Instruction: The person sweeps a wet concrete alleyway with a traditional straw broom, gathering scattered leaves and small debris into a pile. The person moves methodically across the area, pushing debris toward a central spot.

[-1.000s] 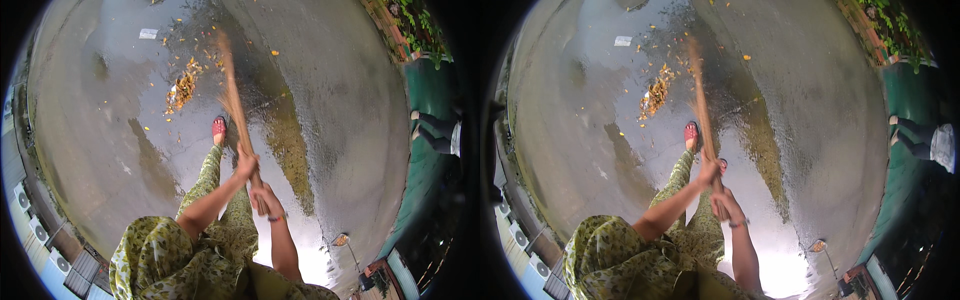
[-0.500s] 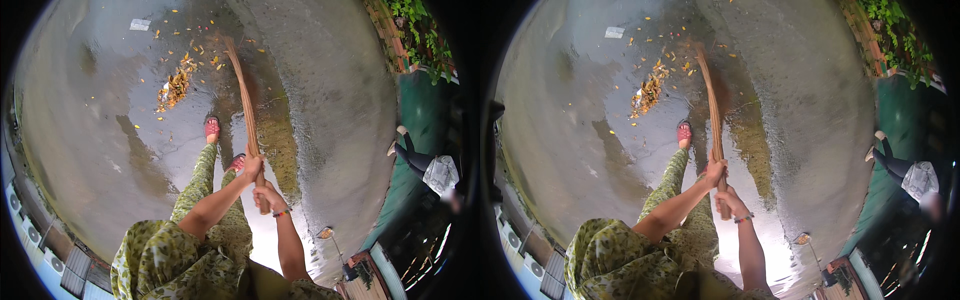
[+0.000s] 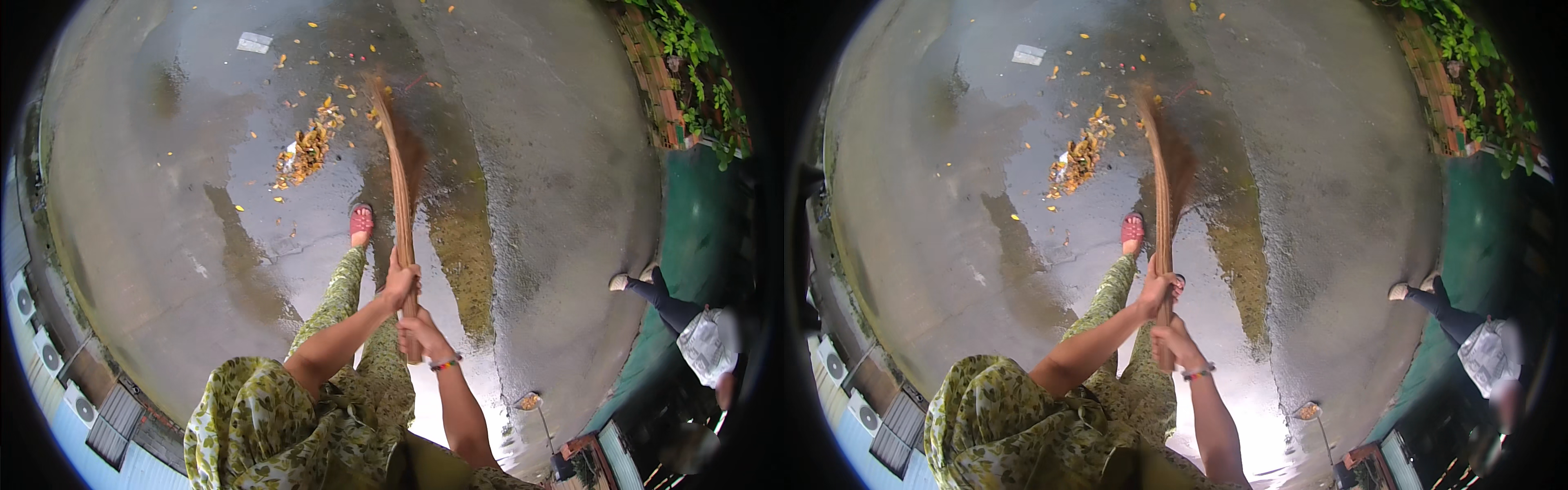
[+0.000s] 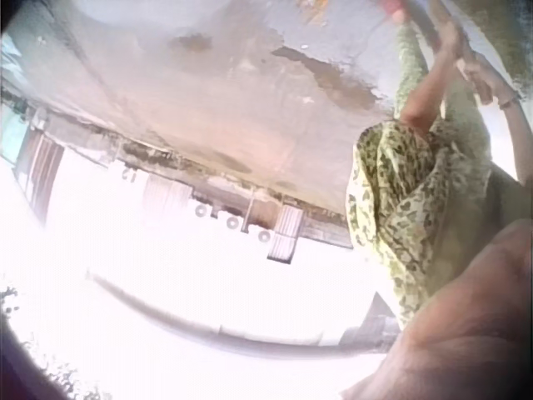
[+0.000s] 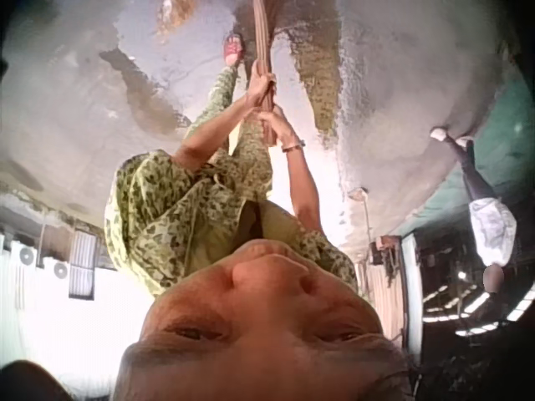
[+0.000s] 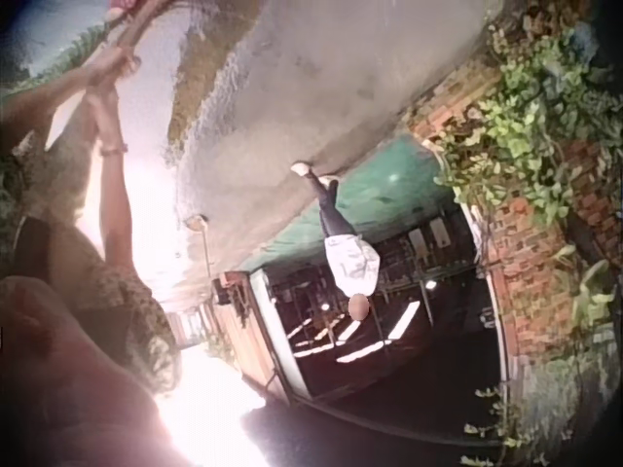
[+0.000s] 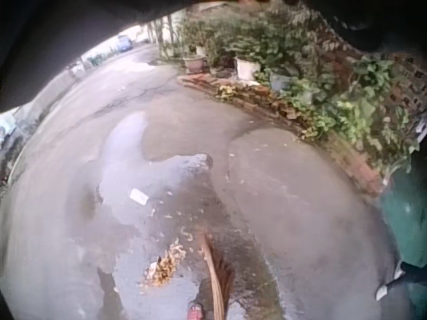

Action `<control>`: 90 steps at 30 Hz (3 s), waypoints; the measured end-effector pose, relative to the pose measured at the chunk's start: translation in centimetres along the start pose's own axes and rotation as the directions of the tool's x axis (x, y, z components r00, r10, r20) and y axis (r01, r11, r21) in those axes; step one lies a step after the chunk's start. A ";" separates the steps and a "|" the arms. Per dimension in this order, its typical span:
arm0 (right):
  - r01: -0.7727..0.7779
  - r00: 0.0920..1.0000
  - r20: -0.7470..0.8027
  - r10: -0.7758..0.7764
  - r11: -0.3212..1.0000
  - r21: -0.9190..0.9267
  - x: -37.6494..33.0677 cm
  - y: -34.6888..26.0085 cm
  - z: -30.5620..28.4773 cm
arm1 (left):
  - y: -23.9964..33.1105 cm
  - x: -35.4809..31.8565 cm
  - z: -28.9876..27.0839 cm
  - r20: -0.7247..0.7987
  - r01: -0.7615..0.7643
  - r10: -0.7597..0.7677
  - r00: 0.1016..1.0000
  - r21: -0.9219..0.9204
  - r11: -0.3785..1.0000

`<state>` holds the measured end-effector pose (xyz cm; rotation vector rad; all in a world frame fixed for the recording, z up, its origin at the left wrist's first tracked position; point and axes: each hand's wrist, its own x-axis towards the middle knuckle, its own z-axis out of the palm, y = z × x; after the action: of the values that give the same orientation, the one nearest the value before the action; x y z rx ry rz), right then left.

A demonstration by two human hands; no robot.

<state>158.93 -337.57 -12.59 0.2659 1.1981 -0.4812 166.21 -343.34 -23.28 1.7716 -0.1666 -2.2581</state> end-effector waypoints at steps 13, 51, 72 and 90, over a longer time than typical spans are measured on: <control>0.173 0.944 -0.230 -0.237 0.948 -0.267 8.5 -15.4 1.0 | 14.3 11.2 7.9 0.473 0.035 0.067 0.879 -0.204 0.978; -0.039 0.978 -0.196 0.072 0.985 0.168 -0.4 -12.1 7.3 | 10.3 3.2 4.6 0.333 0.179 -0.166 0.928 -0.009 0.984; 0.158 0.948 -0.305 -0.086 0.963 0.220 1.2 -23.3 3.0 | 19.4 8.3 15.5 0.455 0.028 -0.075 0.887 0.109 0.994; 0.277 0.946 -0.186 -0.267 0.961 0.025 -6.0 -38.0 -0.8 | 30.3 8.0 28.5 0.323 -0.055 0.049 0.945 0.008 0.998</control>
<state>137.96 -368.92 -5.18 0.1907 1.4100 -0.7418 141.02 -376.70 -16.11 1.3738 -0.2917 -2.4988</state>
